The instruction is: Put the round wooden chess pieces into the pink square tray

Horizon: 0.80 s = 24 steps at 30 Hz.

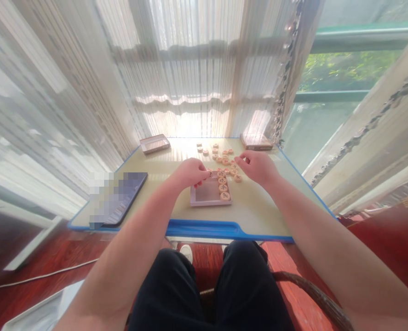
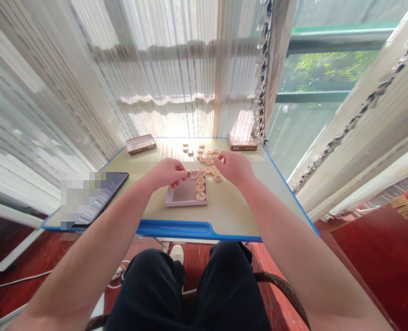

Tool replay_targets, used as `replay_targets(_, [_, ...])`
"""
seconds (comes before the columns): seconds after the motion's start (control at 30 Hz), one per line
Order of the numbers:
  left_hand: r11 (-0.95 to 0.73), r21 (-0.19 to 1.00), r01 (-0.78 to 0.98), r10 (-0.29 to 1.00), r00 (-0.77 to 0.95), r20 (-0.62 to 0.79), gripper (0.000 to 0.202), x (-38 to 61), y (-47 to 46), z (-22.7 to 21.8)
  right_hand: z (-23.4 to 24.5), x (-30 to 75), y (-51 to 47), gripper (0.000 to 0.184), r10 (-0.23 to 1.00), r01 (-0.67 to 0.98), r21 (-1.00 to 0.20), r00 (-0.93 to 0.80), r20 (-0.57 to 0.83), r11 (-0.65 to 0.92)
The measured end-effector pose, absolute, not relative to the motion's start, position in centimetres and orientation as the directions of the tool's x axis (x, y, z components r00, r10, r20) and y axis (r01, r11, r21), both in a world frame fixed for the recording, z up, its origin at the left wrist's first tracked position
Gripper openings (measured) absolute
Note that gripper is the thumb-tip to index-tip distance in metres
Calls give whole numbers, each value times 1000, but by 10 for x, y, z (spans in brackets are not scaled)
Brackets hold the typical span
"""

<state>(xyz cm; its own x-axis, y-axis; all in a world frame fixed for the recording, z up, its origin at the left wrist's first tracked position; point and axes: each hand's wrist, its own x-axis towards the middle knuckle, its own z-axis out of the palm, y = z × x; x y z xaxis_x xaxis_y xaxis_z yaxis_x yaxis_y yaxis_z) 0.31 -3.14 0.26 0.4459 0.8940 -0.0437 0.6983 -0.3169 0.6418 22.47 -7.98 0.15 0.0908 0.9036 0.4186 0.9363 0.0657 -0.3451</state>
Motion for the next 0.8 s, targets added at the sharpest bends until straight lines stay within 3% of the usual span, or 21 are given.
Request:
replay_targets(0.13, [-315, 601, 735, 884, 457, -96, 7, 3, -34, 2, -3, 223, -77, 36, 907, 938, -336, 71, 416, 81])
replay_targets(0.27, [-371, 593, 715, 869, 493, -50, 17, 3, -36, 0, -1, 222, -78, 36, 909, 941, -330, 69, 410, 77])
replay_targets(0.43, [-462, 478, 747, 837, 546, -43, 13, 4, -38, 1, 1, 222, -79, 37, 922, 939, -335, 55, 383, 84])
replay_targets(0.63, [-541, 334, 772, 825, 564, 34, 25, 10, -37, 0, -10, 213, -74, 38, 913, 884, -332, -210, 350, 330])
replay_targets(0.8, [-571, 297, 765, 814, 573, 89, 25, 12, -37, -1, -23, 211, -66, 51, 921, 853, -366, -290, 261, 373])
